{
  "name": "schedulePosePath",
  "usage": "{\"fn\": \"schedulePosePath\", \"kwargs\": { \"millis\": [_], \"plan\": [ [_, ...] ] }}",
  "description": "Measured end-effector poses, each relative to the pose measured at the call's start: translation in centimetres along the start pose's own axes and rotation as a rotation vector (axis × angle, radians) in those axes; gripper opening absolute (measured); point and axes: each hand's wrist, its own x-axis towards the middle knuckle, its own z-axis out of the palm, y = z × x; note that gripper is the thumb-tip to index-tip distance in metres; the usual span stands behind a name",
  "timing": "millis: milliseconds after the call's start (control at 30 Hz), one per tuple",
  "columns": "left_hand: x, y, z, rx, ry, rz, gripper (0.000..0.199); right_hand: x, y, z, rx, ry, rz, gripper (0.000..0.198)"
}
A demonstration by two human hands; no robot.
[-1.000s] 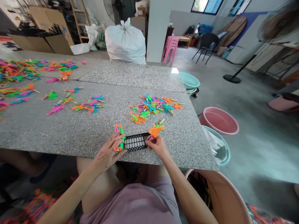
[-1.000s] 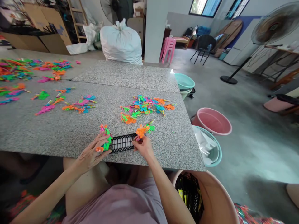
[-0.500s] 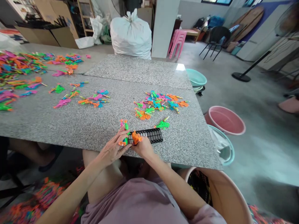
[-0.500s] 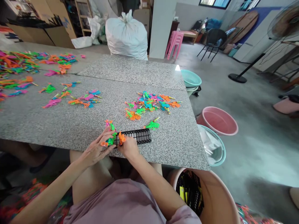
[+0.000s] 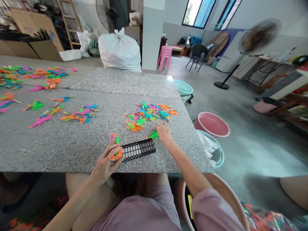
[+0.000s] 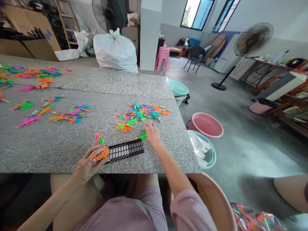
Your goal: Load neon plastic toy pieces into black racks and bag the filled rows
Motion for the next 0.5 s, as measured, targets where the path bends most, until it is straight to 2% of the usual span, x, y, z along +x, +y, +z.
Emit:
{"fn": "schedulePosePath", "kwargs": {
  "millis": [67,133,233,333,433,500],
  "plan": [
    [0.2,0.1,-0.2,-0.006,-0.004,0.006,0.029,1.0,3.0,-1.1,-0.144,-0.116,-0.120,0.032],
    [0.2,0.2,-0.5,-0.007,-0.014,0.005,0.029,1.3,4.6,-1.5,-0.165,-0.174,-0.191,0.026],
    [0.2,0.1,-0.8,-0.008,-0.033,0.010,0.028,1.0,4.6,-0.9,-0.036,-0.088,-0.119,0.023],
    [0.2,0.1,-1.1,-0.007,-0.057,0.022,0.028,0.5,1.2,1.4,0.184,-0.005,-0.022,0.021],
    [0.4,0.2,-1.4,0.010,-0.077,0.033,0.027,0.4,-4.7,4.4,0.675,-0.087,-0.010,0.019],
    [0.4,0.3,-1.5,0.025,-0.089,0.040,0.026,0.4,-8.5,6.1,0.887,-0.157,-0.034,0.023]
  ]
}}
